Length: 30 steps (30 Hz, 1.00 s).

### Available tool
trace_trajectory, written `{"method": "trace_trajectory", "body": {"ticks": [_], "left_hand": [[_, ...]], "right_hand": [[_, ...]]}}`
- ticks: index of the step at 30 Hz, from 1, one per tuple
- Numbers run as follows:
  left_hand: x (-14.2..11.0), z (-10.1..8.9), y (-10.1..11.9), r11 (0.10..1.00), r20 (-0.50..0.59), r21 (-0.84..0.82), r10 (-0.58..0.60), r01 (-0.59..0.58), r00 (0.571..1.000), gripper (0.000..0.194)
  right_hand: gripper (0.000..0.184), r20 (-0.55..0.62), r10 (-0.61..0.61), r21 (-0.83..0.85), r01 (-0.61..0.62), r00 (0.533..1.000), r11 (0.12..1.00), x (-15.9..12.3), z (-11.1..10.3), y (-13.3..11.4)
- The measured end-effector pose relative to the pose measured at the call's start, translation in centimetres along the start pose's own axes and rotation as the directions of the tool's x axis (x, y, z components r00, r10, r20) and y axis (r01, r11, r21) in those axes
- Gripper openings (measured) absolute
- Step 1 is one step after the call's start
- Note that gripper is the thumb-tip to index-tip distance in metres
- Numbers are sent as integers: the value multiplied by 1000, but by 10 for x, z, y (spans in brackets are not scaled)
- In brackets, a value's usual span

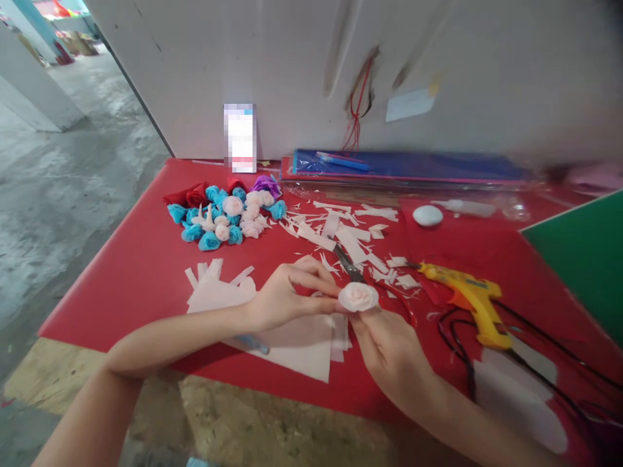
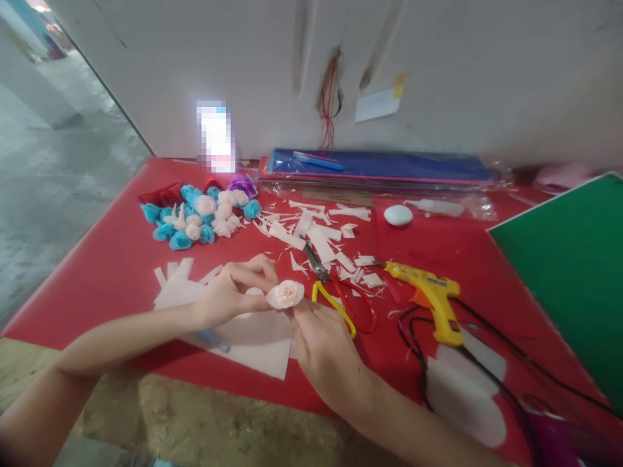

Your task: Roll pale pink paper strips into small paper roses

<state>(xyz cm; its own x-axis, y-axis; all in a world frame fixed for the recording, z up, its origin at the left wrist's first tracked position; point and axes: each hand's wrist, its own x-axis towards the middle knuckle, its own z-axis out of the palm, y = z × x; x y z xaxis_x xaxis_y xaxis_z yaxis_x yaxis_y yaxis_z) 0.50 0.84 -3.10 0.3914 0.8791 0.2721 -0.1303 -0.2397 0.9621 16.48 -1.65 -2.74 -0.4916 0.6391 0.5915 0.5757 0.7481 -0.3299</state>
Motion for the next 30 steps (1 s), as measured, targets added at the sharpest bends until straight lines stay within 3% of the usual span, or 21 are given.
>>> {"method": "trace_trajectory", "body": {"ticks": [6,12,20,23,25,27,30], "left_hand": [[1,-5,9,980,61,99,165,-170,984,10],[-1,-5,19,814,173,342,436,-469,883,8],[-4,-4,15,768,164,391,484,-508,859,9],[4,-13,21,773,251,371,451,-516,856,10],[11,-23,27,796,289,398,363,-456,886,7],[17,-35,30,807,236,485,251,-337,939,12],[21,-50,25,696,239,690,42,-200,970,16]], "right_hand": [[18,58,-140,173,129,988,976,7,-5,11],[24,130,-239,342,182,962,922,3,-2,22],[18,65,-240,370,200,969,907,6,-9,16],[19,44,-188,329,163,981,930,5,-10,15],[21,44,-116,275,99,992,956,3,-12,15],[23,73,-20,199,5,997,980,0,-16,15],[22,97,106,98,-116,990,988,-8,-25,15]]}}
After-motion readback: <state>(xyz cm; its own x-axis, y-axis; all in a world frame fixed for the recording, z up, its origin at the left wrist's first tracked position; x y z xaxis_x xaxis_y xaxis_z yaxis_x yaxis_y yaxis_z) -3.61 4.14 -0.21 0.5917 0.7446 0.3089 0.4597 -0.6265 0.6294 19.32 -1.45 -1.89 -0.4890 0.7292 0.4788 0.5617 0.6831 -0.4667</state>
